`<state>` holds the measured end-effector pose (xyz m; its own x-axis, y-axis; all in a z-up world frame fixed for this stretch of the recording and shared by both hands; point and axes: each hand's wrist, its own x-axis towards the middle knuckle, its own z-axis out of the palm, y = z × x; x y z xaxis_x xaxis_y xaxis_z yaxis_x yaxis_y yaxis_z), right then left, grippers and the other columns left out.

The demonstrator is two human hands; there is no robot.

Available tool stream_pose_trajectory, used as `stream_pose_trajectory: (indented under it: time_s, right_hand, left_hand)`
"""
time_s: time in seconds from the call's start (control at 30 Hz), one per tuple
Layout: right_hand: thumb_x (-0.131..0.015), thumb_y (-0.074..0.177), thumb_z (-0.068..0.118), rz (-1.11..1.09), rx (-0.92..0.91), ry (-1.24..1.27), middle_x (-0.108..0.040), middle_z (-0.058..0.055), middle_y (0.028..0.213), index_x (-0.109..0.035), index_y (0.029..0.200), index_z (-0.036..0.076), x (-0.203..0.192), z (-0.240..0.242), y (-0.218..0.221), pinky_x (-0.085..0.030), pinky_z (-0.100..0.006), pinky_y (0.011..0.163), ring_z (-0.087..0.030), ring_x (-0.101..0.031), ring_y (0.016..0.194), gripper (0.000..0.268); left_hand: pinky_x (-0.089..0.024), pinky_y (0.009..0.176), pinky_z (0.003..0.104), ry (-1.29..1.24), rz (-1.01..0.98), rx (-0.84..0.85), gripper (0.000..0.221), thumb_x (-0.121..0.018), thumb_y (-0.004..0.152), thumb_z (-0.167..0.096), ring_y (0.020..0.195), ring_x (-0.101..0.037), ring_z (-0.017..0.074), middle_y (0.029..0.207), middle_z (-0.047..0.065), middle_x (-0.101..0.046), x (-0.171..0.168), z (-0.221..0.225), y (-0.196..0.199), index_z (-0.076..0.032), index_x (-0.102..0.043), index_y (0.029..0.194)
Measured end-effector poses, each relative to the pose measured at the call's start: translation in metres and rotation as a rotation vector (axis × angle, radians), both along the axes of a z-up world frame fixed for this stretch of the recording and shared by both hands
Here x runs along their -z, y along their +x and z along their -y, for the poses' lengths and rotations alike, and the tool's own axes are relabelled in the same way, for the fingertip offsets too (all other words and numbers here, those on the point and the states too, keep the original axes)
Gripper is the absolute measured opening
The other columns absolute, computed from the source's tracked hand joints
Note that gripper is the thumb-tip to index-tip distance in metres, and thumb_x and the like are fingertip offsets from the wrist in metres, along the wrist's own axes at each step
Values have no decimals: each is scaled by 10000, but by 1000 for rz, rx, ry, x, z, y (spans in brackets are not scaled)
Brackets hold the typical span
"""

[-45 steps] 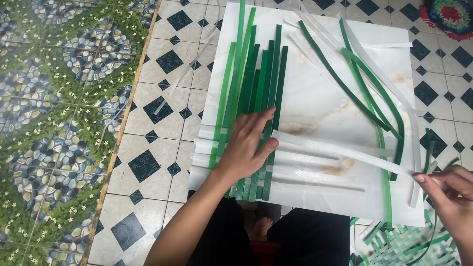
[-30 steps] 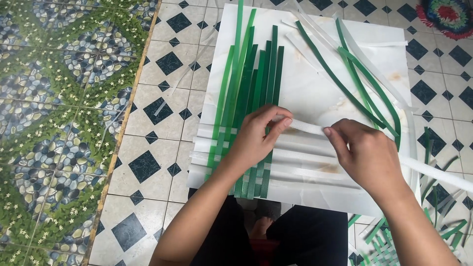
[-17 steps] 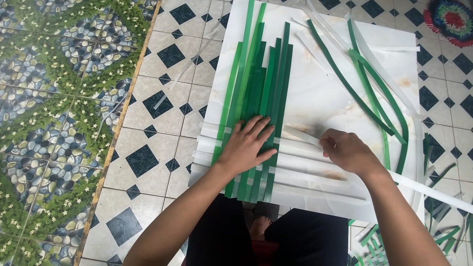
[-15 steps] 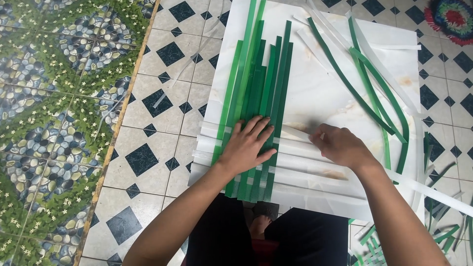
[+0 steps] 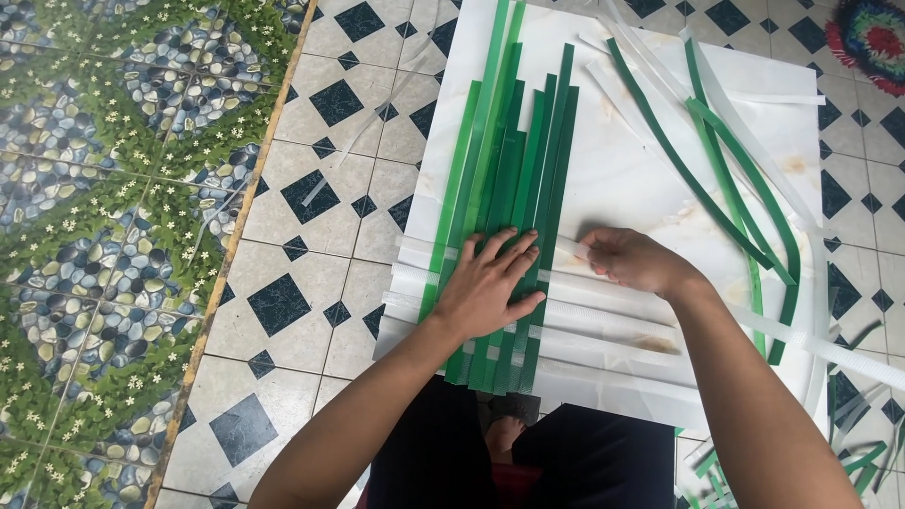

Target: Weaving green and white plastic strips together on a board to create a patterned sheet or mat.

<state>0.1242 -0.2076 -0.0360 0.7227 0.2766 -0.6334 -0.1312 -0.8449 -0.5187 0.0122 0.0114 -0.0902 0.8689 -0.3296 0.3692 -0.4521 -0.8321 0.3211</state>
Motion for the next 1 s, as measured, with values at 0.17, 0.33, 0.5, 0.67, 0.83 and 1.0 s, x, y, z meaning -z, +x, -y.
stream_pose_trajectory:
  time_s: [0.17, 0.33, 0.5, 0.67, 0.83, 1.0]
  right_hand:
    - [-514, 936, 167, 32, -8, -39, -661, -129, 866, -705, 1074, 78, 4, 7, 6, -484, -392, 744, -257, -610, 838, 252]
    - [-531, 922, 167, 23, 53, -19, -669, -127, 889, -709, 1053, 78, 3, 5, 7, -472, -396, 776, -257, -608, 874, 239]
    - [-523, 929, 149, 35, 23, -77, -700, -108, 907, -726, 1041, 113, -3, -3, 9, -459, -363, 774, -242, -630, 896, 235]
    - [-532, 913, 147, 46, 38, -51, -684, -123, 883, -731, 1012, 93, 13, 2, 16, -446, -382, 774, -260, -616, 883, 229]
    - [-512, 909, 158, 71, 27, -64, -675, -111, 838, -731, 1011, 99, 10, 0, 13, -433, -380, 725, -261, -605, 827, 249]
    - [-535, 850, 189, 67, 15, 17, -643, -118, 764, -725, 1022, 72, -6, -16, 4, -428, -377, 711, -262, -579, 783, 281]
  left_hand:
    - [-325, 1014, 506, -18, -14, 1, 550, -494, 921, -492, 1334, -411, 245, 1417, 69, -515, -1, -2, 0, -90, -566, 1290]
    - [-321, 1017, 502, -34, -5, 9, 552, -501, 917, -490, 1335, -409, 251, 1427, 69, -512, 0, -1, 0, -91, -568, 1291]
    - [-321, 1020, 494, -41, -5, 2, 542, -505, 920, -493, 1336, -406, 244, 1428, 62, -516, 1, -1, -1, -98, -574, 1284]
    - [-320, 1024, 490, -43, -6, -5, 541, -507, 912, -497, 1334, -410, 240, 1426, 59, -521, 1, -1, -1, -106, -580, 1279]
    - [-322, 1023, 484, -40, 6, -2, 542, -510, 910, -503, 1333, -410, 234, 1425, 59, -523, 0, -1, -2, -108, -582, 1274]
    - [-327, 1016, 492, -39, 8, -3, 547, -512, 909, -502, 1329, -416, 244, 1398, 74, -546, -3, 0, -2, -100, -586, 1272]
